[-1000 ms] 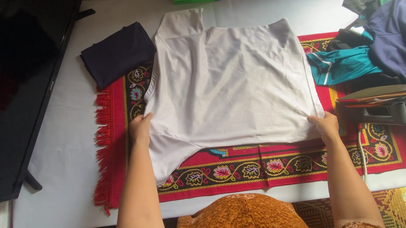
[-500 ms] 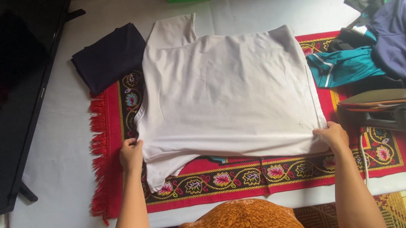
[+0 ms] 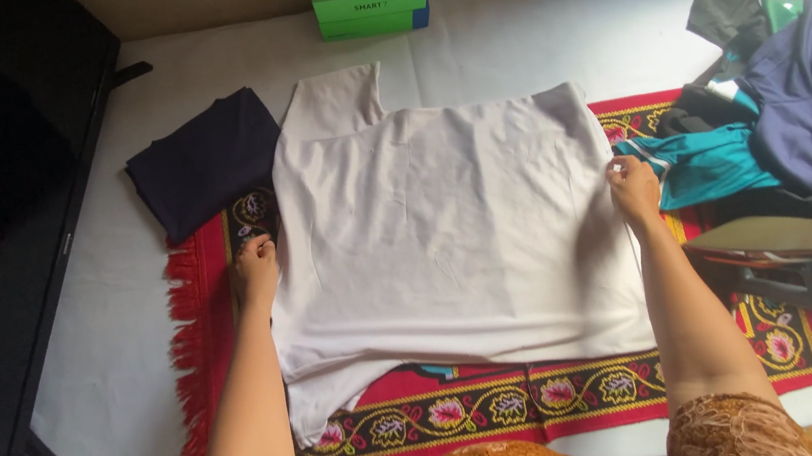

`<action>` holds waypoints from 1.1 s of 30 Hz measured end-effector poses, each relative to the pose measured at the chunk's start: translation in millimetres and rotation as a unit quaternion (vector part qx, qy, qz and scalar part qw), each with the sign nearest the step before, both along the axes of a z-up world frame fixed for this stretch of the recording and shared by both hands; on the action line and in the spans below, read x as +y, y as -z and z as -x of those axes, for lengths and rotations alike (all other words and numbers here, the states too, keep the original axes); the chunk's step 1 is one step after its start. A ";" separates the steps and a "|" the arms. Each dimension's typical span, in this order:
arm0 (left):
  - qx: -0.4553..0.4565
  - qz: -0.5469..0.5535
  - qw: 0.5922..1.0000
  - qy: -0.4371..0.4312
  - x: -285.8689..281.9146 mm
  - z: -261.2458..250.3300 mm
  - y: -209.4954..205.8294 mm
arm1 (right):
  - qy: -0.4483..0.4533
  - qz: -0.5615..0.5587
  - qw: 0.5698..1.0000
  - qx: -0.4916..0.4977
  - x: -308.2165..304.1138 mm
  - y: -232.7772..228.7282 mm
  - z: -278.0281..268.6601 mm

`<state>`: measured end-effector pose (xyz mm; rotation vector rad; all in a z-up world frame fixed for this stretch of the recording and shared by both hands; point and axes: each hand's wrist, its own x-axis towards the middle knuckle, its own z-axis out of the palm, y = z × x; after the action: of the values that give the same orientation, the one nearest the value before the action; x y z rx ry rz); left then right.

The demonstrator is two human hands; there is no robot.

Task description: Ironing and folding a white t-shirt on a table surface using an iron.

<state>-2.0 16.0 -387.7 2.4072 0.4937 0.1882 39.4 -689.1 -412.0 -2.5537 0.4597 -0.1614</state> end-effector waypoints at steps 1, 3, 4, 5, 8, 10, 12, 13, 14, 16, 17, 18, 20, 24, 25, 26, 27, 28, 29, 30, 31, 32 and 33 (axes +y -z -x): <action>0.000 -0.001 1.000 -0.001 -3.9 -8.9 -5.8 | -0.001 -0.001 1.000 0.000 0.6 -2.0 -14.7; 0.049 0.004 0.999 0.011 -11.8 -23.1 -15.0 | -0.013 0.003 1.000 -0.006 1.8 -4.4 -41.5; 0.050 0.004 0.999 0.010 -12.7 -32.5 -14.6 | -0.013 0.003 1.000 -0.006 1.7 -5.5 -53.4; 0.060 0.026 0.998 0.009 -13.7 -41.8 -14.0 | -0.027 0.007 0.999 -0.022 1.6 -6.4 -65.3; 0.061 0.047 0.996 0.034 -14.7 -60.2 -13.8 | -0.060 0.019 0.997 -0.044 -7.4 1.1 -98.7; 0.049 0.045 0.996 0.060 -13.5 -70.1 -15.3 | -0.080 0.026 0.995 -0.051 -6.4 -4.7 -115.7; 0.064 0.062 0.992 0.086 -12.7 -78.1 -16.4 | -0.069 -0.024 0.997 -0.022 2.2 -24.6 -124.9; 0.066 0.062 0.992 0.086 -9.1 -80.9 -12.6 | -0.070 -0.025 0.997 -0.019 -0.2 -20.7 -133.4; 0.093 0.047 0.990 0.098 -6.1 -85.3 -8.9 | -0.083 -0.027 0.996 -0.010 -3.4 -17.6 -142.6; 0.121 0.033 0.986 0.110 -2.7 -91.0 -4.5 | -0.096 -0.030 0.995 0.001 -3.7 -22.4 -156.7; 0.120 0.021 0.985 0.122 -2.2 -92.4 -3.6 | -0.130 -0.014 0.991 0.032 -0.7 -30.2 -161.6; 0.119 0.009 0.984 0.135 -1.2 -93.7 -3.2 | -0.163 0.000 0.985 0.063 2.6 -37.9 -166.2; 0.152 -0.025 0.981 0.119 -35.2 -90.5 -54.5 | -0.167 -0.013 0.983 0.079 6.6 -45.0 -171.2; 0.135 -0.144 0.971 0.138 -56.8 -84.2 -57.2 | -0.117 -0.128 0.977 0.128 17.6 -72.4 -169.9; 0.135 -0.143 0.971 0.139 -54.1 -83.9 -53.1 | -0.117 -0.127 0.977 0.128 11.7 -68.2 -171.6; 0.101 -0.107 0.978 0.146 -51.5 -82.6 -49.0 | -0.114 -0.159 0.974 0.116 5.8 -63.9 -172.8; 0.066 -0.070 0.984 0.152 -49.0 -81.1 -44.7 | -0.111 -0.190 0.970 0.103 -0.3 -59.5 -173.7; 0.068 -0.069 0.983 0.153 -45.4 -79.2 -48.5 | -0.110 -0.190 0.970 0.104 -4.1 -62.4 -170.8; 0.033 0.062 0.994 0.086 -41.9 -77.2 -52.3 | -0.087 -0.140 0.983 0.085 -8.0 -65.3 -167.7; -0.002 0.192 0.981 0.016 -38.2 -74.9 -56.4 | -0.065 -0.090 0.992 0.066 -11.4 -68.6 -165.4; -0.001 0.192 0.981 0.016 -31.5 -70.2 -52.8 | -0.065 -0.089 0.992 0.067 -9.5 -72.8 -159.8; -0.022 0.147 0.989 -0.022 -24.0 -66.8 -50.2 | -0.052 -0.087 0.994 0.029 -6.7 -77.1 -155.3; -0.042 0.102 0.992 -0.059 -16.6 -63.4 -47.9 | -0.039 -0.084 0.996 -0.008 -4.1 -81.7 -150.7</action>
<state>61.4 -0.6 -339.8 2.1645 0.5880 0.2757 190.1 -693.2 -330.3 -2.3985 0.3502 -0.1096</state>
